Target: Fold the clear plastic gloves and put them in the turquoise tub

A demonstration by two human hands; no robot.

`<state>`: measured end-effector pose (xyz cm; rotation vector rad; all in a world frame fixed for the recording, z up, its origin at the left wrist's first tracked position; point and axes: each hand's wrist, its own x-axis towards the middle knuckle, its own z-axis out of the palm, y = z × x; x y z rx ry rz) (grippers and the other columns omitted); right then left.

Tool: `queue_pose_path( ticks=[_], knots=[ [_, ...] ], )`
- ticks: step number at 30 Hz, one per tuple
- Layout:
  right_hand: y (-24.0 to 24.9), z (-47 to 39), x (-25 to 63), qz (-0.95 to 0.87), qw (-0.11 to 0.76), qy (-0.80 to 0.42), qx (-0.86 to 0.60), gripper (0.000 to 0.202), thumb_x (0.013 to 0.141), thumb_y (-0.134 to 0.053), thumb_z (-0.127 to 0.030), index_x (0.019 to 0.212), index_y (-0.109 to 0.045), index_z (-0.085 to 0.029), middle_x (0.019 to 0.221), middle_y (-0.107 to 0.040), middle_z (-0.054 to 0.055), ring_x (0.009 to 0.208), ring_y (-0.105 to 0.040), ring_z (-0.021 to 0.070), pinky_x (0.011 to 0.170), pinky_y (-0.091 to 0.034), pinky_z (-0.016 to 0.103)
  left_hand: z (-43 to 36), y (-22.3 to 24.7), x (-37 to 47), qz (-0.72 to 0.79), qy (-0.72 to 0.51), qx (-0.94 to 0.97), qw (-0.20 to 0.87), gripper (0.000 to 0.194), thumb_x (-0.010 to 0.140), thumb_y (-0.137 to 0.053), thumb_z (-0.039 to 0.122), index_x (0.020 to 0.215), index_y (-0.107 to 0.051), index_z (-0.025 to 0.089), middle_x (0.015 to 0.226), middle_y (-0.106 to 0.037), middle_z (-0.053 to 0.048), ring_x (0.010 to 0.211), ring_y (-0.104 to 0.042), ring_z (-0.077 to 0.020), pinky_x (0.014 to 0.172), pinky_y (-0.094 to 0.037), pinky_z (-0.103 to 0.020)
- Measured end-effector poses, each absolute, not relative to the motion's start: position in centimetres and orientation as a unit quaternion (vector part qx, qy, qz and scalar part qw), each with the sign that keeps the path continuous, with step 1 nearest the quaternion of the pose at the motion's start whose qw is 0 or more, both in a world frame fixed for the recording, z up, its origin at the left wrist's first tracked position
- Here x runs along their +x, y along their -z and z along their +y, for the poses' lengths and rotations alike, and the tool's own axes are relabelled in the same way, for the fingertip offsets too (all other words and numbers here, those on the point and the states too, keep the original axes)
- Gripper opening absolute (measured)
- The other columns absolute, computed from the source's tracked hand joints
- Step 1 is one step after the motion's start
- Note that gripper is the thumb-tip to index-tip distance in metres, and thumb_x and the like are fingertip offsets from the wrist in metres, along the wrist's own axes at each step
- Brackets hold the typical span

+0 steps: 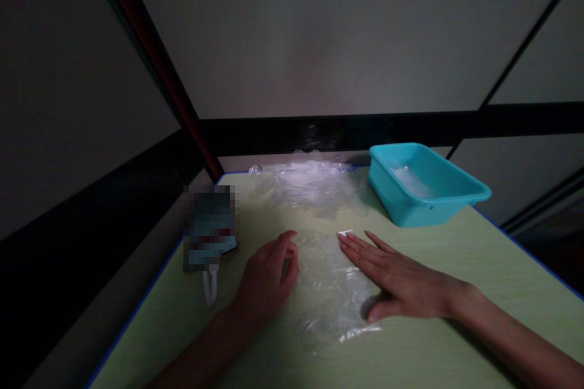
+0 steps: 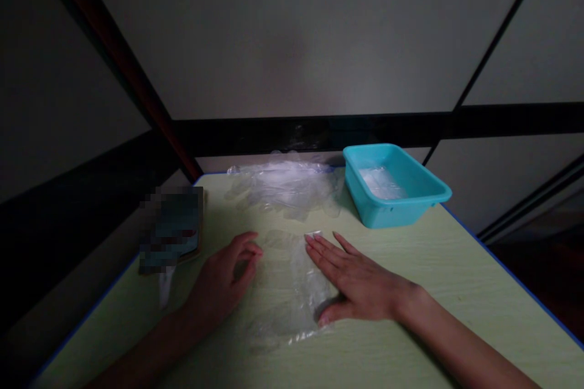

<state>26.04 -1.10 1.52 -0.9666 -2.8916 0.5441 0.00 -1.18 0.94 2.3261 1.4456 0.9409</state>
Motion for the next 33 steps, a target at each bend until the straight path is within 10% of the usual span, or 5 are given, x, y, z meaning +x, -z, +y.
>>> queue_pose_path(
  ticks=[25,33],
  knots=[
    [-2.4,-0.9,26.3,-0.931,0.055,-0.208,-0.295,0.091,0.076,-0.055,-0.054,0.14,-0.003,-0.015,0.146,-0.007,0.01,0.133,-0.005,0.0235,0.108,-0.002,0.042,-1.5,-0.7,-0.1,0.463,-0.323,0.822,0.069,0.026,0.078,-0.044,0.016,0.102,-0.052,0.016,0.094,-0.064,-0.008,0.088,-0.06,-0.0219,0.081,-0.046,-0.036],
    [-2.7,-1.2,26.0,-0.923,0.051,-0.231,-0.304,0.096,0.072,-0.061,-0.051,0.141,-0.003,-0.016,0.146,-0.006,0.01,0.133,-0.003,0.0247,0.108,-0.001,0.043,-2.9,-1.3,1.0,0.338,-0.164,0.924,0.077,0.061,0.076,-0.057,0.036,0.129,-0.035,0.015,0.14,-0.03,-0.016,0.13,-0.021,-0.0302,0.104,-0.007,-0.055]
  ],
)
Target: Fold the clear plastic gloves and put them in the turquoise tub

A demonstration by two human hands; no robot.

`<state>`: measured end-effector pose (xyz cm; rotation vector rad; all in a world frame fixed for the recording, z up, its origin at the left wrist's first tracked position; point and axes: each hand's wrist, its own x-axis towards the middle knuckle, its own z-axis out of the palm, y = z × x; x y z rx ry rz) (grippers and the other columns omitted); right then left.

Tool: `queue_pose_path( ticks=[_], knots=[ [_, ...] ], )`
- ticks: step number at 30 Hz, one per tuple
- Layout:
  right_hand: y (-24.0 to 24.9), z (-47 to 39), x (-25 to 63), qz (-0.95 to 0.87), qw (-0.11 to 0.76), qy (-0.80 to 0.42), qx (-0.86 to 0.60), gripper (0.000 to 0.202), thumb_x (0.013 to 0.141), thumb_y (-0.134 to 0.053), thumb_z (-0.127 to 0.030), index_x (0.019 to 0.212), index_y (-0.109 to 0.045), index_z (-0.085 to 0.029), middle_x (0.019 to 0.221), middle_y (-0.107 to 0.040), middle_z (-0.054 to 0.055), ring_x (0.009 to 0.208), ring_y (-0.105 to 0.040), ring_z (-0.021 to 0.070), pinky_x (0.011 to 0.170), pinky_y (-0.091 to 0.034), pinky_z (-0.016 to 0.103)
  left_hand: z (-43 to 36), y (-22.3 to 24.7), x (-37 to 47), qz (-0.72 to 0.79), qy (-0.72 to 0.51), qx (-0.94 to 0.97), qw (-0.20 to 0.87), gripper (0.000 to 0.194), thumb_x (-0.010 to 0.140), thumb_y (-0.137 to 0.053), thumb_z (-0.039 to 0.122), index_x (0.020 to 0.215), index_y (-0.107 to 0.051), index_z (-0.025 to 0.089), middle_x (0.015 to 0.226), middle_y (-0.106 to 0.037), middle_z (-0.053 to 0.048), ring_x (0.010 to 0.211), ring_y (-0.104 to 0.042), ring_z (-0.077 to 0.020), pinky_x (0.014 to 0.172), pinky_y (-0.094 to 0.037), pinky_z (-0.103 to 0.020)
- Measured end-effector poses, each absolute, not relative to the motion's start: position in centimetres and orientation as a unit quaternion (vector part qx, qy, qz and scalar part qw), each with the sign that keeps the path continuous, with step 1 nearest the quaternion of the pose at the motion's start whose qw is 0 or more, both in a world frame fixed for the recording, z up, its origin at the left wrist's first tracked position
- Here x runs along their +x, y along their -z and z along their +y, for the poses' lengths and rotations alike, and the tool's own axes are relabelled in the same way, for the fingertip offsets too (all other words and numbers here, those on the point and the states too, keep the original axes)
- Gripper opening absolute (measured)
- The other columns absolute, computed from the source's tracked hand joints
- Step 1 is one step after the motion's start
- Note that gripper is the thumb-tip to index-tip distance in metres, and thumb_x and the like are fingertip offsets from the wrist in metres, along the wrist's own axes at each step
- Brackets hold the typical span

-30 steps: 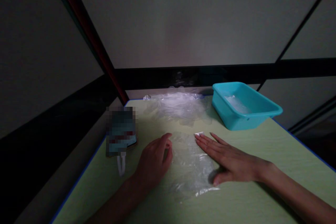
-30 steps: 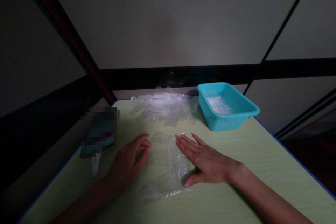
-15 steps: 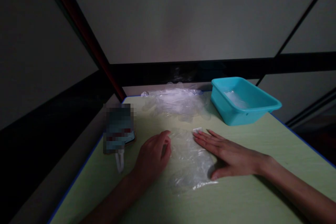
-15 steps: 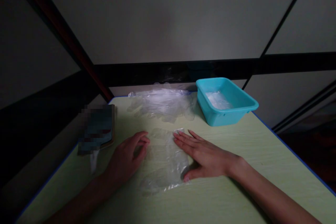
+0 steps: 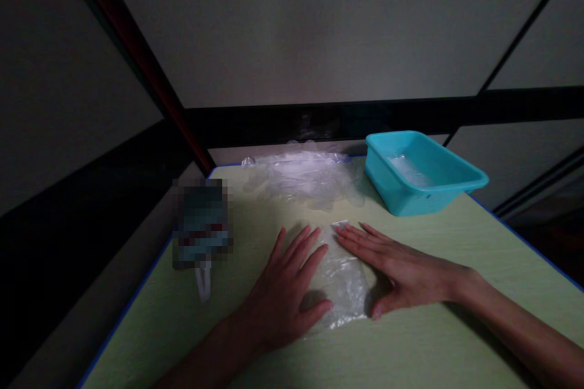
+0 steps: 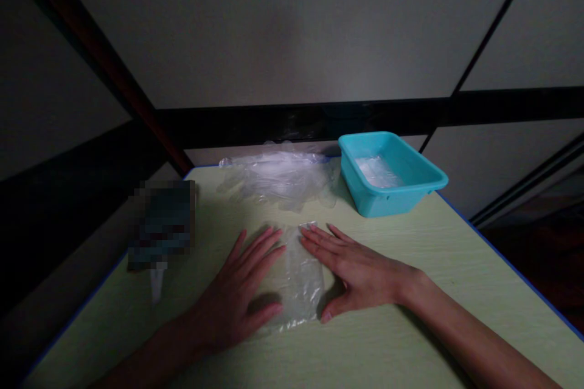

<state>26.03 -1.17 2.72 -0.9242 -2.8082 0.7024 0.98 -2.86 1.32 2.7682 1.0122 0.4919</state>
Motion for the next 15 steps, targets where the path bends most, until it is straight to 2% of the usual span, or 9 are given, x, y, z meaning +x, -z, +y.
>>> queue_pose_path(
  ticks=[4,10,15],
  knots=[
    [-2.73,-1.2,25.95,-0.92,0.041,-0.232,-0.313,0.098,0.071,-0.061,-0.052,0.141,-0.003,-0.015,0.146,-0.005,0.011,0.133,-0.002,0.0253,0.107,-0.001,0.044,-2.86,-1.11,0.9,0.332,-0.115,0.931,0.103,0.076,0.073,-0.059,0.049,0.135,-0.027,0.017,0.144,-0.019,-0.015,0.132,-0.012,-0.0314,0.103,-0.003,-0.057],
    [-2.84,-1.1,26.1,-0.918,0.021,-0.234,-0.318,0.099,0.071,-0.061,-0.052,0.14,-0.003,-0.013,0.146,-0.002,0.012,0.133,0.0,0.0244,0.107,-0.001,0.045,-2.7,-0.97,0.82,0.345,-0.085,0.928,0.111,0.076,0.073,-0.057,0.054,0.134,-0.03,0.017,0.144,-0.018,-0.016,0.133,-0.01,-0.0291,0.104,-0.004,-0.053],
    [-3.11,-0.99,26.33,-0.918,0.027,-0.242,-0.313,0.102,0.068,-0.063,-0.053,0.14,-0.003,-0.013,0.146,-0.002,0.012,0.133,0.0,0.025,0.108,-0.001,0.045,-2.67,-1.2,0.93,0.347,-0.075,0.928,0.114,0.077,0.073,-0.059,0.052,0.134,-0.03,0.016,0.144,-0.019,-0.016,0.133,-0.011,-0.0285,0.104,-0.004,-0.053]
  ],
)
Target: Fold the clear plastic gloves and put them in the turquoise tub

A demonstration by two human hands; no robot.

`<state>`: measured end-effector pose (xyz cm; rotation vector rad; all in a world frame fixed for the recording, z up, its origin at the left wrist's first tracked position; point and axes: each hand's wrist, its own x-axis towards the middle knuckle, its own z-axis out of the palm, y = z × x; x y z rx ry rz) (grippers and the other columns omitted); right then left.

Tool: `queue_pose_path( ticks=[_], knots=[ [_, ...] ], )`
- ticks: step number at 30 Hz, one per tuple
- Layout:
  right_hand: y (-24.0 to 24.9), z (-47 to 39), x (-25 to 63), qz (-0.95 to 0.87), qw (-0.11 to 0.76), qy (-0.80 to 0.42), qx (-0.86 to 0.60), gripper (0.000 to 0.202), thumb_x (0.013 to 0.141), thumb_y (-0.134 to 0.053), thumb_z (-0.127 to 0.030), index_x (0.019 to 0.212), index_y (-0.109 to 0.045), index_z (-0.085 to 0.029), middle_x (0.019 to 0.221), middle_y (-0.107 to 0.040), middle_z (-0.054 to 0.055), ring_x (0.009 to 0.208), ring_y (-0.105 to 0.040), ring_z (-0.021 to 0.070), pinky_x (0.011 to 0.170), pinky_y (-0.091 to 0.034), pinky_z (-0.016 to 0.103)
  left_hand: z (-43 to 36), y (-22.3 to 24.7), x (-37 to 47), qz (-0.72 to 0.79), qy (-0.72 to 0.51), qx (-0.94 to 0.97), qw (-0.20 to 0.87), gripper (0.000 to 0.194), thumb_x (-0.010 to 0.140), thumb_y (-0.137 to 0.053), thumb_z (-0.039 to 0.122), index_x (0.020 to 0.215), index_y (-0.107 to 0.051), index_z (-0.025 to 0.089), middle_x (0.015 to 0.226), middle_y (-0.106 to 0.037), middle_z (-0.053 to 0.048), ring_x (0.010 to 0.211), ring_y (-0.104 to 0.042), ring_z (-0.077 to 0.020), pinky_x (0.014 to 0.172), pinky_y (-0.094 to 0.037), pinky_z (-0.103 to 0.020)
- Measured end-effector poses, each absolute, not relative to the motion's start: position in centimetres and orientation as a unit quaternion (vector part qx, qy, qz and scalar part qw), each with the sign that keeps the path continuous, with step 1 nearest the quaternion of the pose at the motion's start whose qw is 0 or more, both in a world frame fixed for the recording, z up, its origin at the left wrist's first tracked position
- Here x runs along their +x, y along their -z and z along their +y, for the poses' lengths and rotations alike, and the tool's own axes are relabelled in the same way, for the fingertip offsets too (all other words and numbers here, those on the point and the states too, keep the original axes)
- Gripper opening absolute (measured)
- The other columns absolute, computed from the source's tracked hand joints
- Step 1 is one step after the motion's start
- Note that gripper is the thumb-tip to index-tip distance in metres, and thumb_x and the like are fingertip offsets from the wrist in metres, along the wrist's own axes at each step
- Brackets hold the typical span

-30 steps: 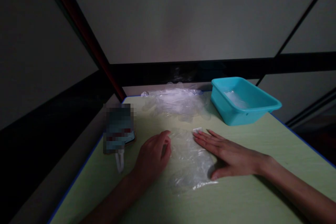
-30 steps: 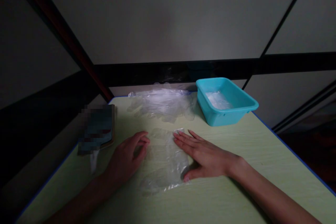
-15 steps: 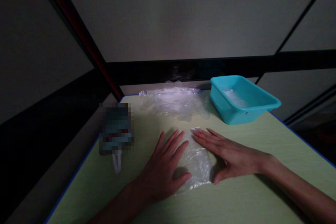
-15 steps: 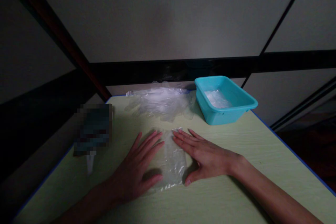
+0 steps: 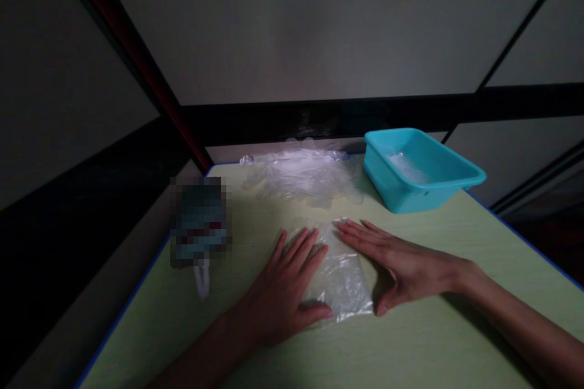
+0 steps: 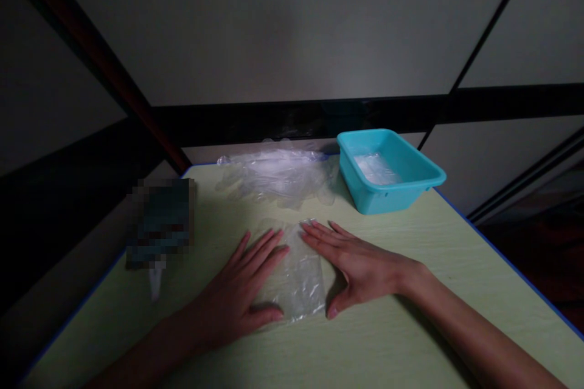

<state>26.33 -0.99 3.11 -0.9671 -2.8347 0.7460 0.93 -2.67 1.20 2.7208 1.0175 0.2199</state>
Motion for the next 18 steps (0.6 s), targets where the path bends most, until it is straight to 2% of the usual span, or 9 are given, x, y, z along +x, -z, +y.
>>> queue_pose_path(
  ticks=[6,18],
  knots=[
    [-3.06,-1.38,25.74,-0.919,0.041,-0.241,-0.31,0.096,0.073,-0.058,-0.054,0.14,-0.004,-0.013,0.146,-0.004,0.011,0.133,0.001,0.023,0.108,0.0,0.043,-2.7,-1.13,0.91,0.345,-0.071,0.929,0.112,0.076,0.074,-0.056,0.054,0.134,-0.03,0.014,0.144,-0.019,-0.017,0.133,-0.011,-0.0294,0.104,-0.004,-0.053],
    [-2.52,-0.94,25.85,-0.91,0.01,-0.248,-0.331,0.105,0.066,-0.062,-0.058,0.141,-0.003,-0.013,0.145,0.003,0.013,0.133,0.003,0.0255,0.107,-0.002,0.046,-2.66,-1.46,1.11,0.353,-0.014,0.931,0.088,0.077,0.077,-0.048,0.058,0.135,-0.027,0.012,0.145,-0.013,-0.016,0.134,-0.006,-0.0272,0.105,-0.004,-0.052]
  ],
)
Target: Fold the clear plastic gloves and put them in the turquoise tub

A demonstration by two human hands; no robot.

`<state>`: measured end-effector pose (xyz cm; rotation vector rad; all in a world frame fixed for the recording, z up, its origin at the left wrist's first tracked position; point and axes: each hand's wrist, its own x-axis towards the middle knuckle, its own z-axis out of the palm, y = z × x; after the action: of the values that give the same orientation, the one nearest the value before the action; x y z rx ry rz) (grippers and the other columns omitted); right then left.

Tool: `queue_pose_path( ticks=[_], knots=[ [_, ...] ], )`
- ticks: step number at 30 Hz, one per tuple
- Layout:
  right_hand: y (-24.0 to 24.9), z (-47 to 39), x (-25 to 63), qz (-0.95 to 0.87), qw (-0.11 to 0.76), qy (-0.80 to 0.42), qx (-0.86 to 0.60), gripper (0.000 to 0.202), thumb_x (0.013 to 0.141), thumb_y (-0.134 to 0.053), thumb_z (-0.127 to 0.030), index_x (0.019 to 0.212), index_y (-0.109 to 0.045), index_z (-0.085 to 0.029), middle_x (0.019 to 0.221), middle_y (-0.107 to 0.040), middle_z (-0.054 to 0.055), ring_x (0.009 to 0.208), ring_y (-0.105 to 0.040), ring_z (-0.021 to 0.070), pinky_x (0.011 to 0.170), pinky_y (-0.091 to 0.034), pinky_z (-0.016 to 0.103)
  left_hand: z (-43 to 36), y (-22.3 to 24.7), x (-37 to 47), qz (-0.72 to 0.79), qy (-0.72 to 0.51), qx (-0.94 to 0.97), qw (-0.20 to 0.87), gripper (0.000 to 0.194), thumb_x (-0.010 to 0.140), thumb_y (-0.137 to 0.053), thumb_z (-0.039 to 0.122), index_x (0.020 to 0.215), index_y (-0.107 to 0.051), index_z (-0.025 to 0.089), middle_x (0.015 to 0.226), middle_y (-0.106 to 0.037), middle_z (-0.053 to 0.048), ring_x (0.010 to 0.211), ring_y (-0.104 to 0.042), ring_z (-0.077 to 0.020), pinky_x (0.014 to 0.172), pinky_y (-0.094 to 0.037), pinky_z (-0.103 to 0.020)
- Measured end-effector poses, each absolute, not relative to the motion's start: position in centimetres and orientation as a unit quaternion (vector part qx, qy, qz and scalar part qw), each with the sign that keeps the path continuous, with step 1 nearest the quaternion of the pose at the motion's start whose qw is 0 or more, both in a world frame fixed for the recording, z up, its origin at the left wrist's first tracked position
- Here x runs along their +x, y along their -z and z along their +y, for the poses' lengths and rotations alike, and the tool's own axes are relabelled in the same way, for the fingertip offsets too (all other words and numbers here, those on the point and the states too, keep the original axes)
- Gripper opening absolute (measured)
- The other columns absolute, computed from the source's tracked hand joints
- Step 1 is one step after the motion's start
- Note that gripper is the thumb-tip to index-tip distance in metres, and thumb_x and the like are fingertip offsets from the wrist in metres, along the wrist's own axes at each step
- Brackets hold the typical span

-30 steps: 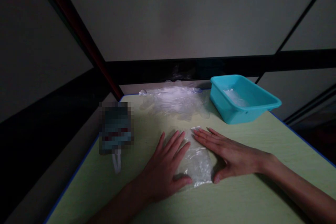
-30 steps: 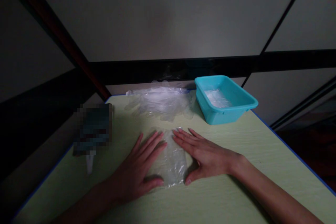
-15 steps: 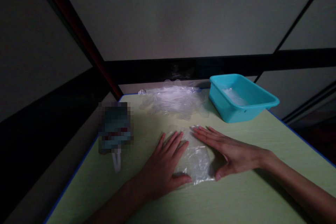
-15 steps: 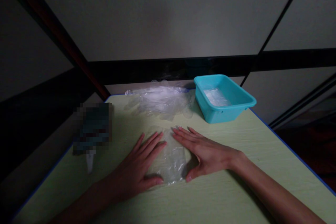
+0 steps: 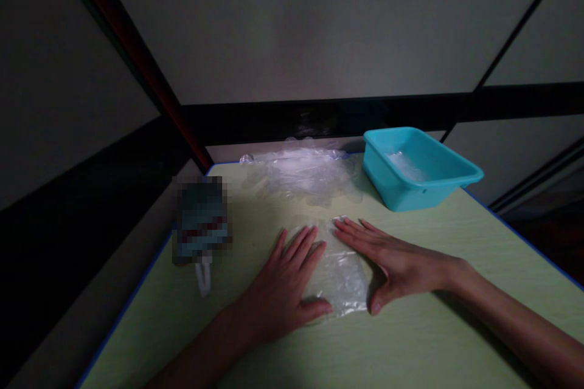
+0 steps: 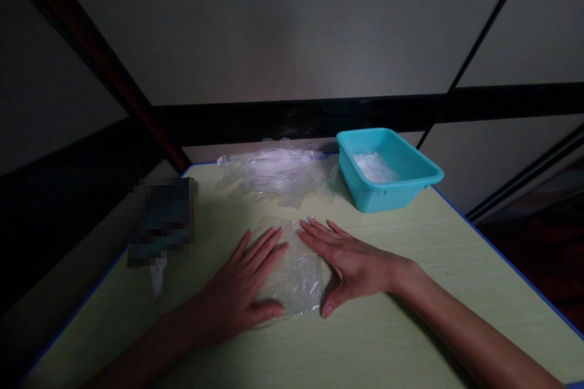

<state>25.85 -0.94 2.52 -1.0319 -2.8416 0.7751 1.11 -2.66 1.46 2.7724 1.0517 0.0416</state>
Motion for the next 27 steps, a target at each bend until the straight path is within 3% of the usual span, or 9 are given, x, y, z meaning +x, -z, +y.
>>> queue_pose_path(
  ticks=[9,15,19,27],
  knots=[
    [-3.4,-0.9,26.6,-0.91,0.016,-0.238,-0.339,0.111,0.062,-0.064,-0.06,0.14,-0.004,-0.01,0.146,-0.002,0.015,0.133,0.0,0.0265,0.108,-0.005,0.046,-2.7,-1.4,1.2,0.36,-0.042,0.926,0.104,0.084,0.073,-0.054,0.058,0.135,-0.025,0.01,0.145,-0.014,-0.017,0.133,-0.005,-0.0283,0.105,-0.004,-0.051],
    [-3.1,-1.7,25.0,-0.904,0.097,-0.157,-0.387,0.087,0.081,-0.043,-0.058,0.14,-0.008,-0.006,0.145,-0.009,0.017,0.133,-0.007,0.024,0.107,-0.018,0.043,-2.6,-1.5,1.1,0.361,-0.092,0.923,0.096,0.087,0.074,-0.052,0.057,0.137,-0.018,0.008,0.145,-0.013,-0.017,0.134,-0.005,-0.0263,0.107,-0.006,-0.048],
    [-2.1,-2.5,22.9,-0.906,0.107,-0.06,-0.404,0.084,0.082,-0.038,-0.061,0.138,-0.017,-0.002,0.143,-0.012,0.019,0.132,-0.007,0.0275,0.107,-0.018,0.045,-2.4,-1.7,1.3,0.358,-0.105,0.924,0.077,0.081,0.08,-0.043,0.057,0.137,-0.016,0.005,0.145,-0.013,-0.018,0.134,-0.005,-0.0248,0.107,-0.007,-0.045],
    [-0.5,-2.6,22.2,-0.914,0.106,-0.026,-0.39,0.084,0.082,-0.036,-0.062,0.136,-0.022,0.001,0.142,-0.015,0.021,0.132,-0.01,0.027,0.106,-0.022,0.043,-1.8,-0.9,2.7,0.343,-0.064,0.933,0.085,0.084,0.08,-0.04,0.06,0.137,-0.02,0.002,0.145,-0.013,-0.017,0.133,-0.008,-0.0255,0.108,-0.012,-0.04]
  ],
)
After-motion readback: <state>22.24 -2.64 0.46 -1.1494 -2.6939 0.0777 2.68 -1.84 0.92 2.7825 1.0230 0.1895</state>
